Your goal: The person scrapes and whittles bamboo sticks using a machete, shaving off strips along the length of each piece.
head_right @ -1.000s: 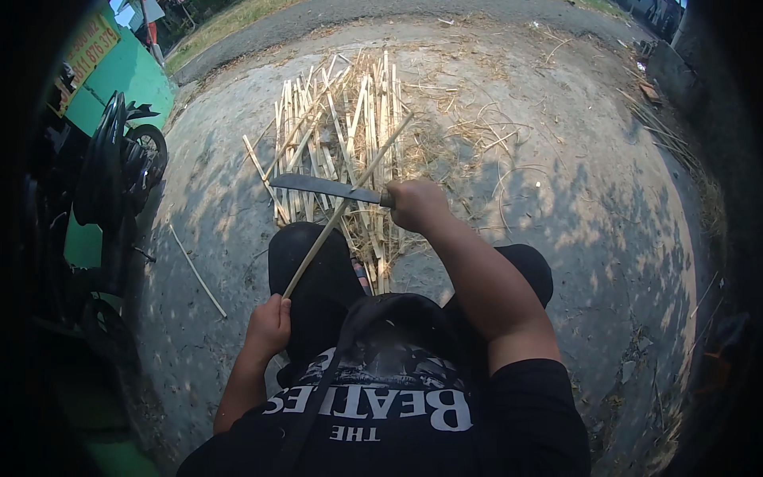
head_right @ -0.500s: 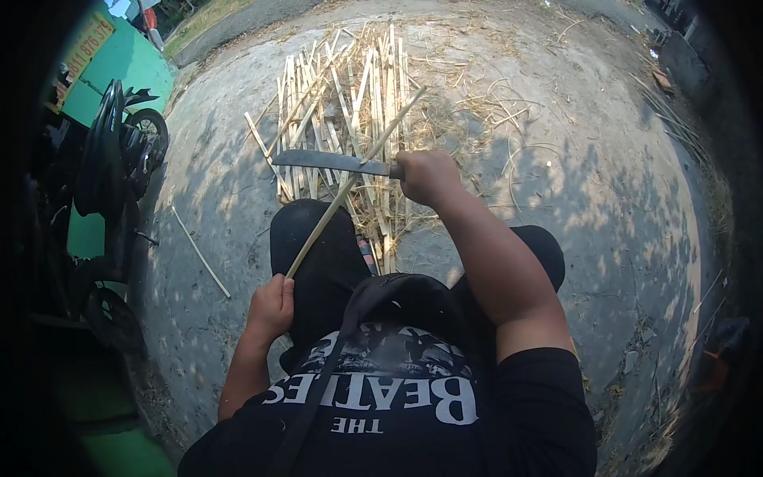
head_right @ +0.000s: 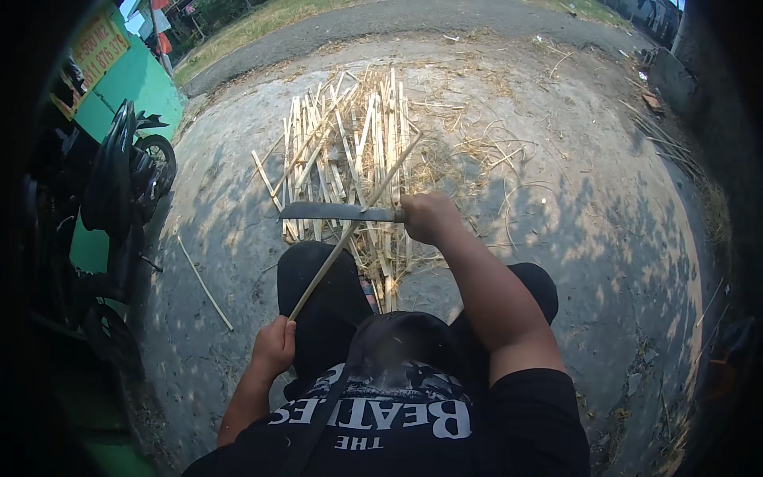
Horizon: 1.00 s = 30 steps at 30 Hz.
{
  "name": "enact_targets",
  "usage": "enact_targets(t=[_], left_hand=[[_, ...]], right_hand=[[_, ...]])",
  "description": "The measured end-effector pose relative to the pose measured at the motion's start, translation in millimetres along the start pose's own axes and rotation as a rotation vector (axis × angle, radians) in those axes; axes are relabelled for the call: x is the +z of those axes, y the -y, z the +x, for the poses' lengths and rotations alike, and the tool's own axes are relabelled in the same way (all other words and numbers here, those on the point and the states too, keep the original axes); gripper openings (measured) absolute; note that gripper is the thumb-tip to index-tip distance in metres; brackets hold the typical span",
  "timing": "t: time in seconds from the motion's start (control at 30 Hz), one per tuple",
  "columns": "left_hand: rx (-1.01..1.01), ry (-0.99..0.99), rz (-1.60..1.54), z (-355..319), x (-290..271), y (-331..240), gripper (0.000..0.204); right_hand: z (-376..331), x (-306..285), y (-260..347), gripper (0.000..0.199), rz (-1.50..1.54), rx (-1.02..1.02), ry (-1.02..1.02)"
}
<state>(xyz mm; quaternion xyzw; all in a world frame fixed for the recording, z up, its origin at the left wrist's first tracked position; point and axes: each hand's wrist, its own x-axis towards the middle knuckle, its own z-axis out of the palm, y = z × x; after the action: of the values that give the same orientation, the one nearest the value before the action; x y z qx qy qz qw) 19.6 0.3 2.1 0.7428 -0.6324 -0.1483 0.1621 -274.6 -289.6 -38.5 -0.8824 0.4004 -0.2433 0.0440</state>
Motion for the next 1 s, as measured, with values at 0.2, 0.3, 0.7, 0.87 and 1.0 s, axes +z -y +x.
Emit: enact_targets(t=[0.2,0.3,0.7,0.87,1.0], left_hand=[[-0.027,0.017,-0.014,-0.1,-0.8,-1.8,0.030],[-0.024,0.015,-0.026,3.9,-2.5,-10.7,0.031],[-0.016,0.007,-0.033,-14.2,-13.5,3.2,0.028],[-0.044,0.003,-0.096,-9.0,-3.3,4.6,0.029],[-0.018,0.002,-0.078,-6.9,-9.9,5.3,0.031]], right_hand=[[-11.7,-3.5,20.8,0.016,-0.016,0.111,0.058],[-12.9,-5.2,37.7,0.013,-0.005,-0.078,0.106],[-6.1,-5.4,-20.7,0.009,-0.041,0.264,0.138],[-4.6,-10.5,33.1,0.009,0.038,0.024,0.137],[-10.0,2.3,43.3,0.011,0.010,-0.259,0.163]])
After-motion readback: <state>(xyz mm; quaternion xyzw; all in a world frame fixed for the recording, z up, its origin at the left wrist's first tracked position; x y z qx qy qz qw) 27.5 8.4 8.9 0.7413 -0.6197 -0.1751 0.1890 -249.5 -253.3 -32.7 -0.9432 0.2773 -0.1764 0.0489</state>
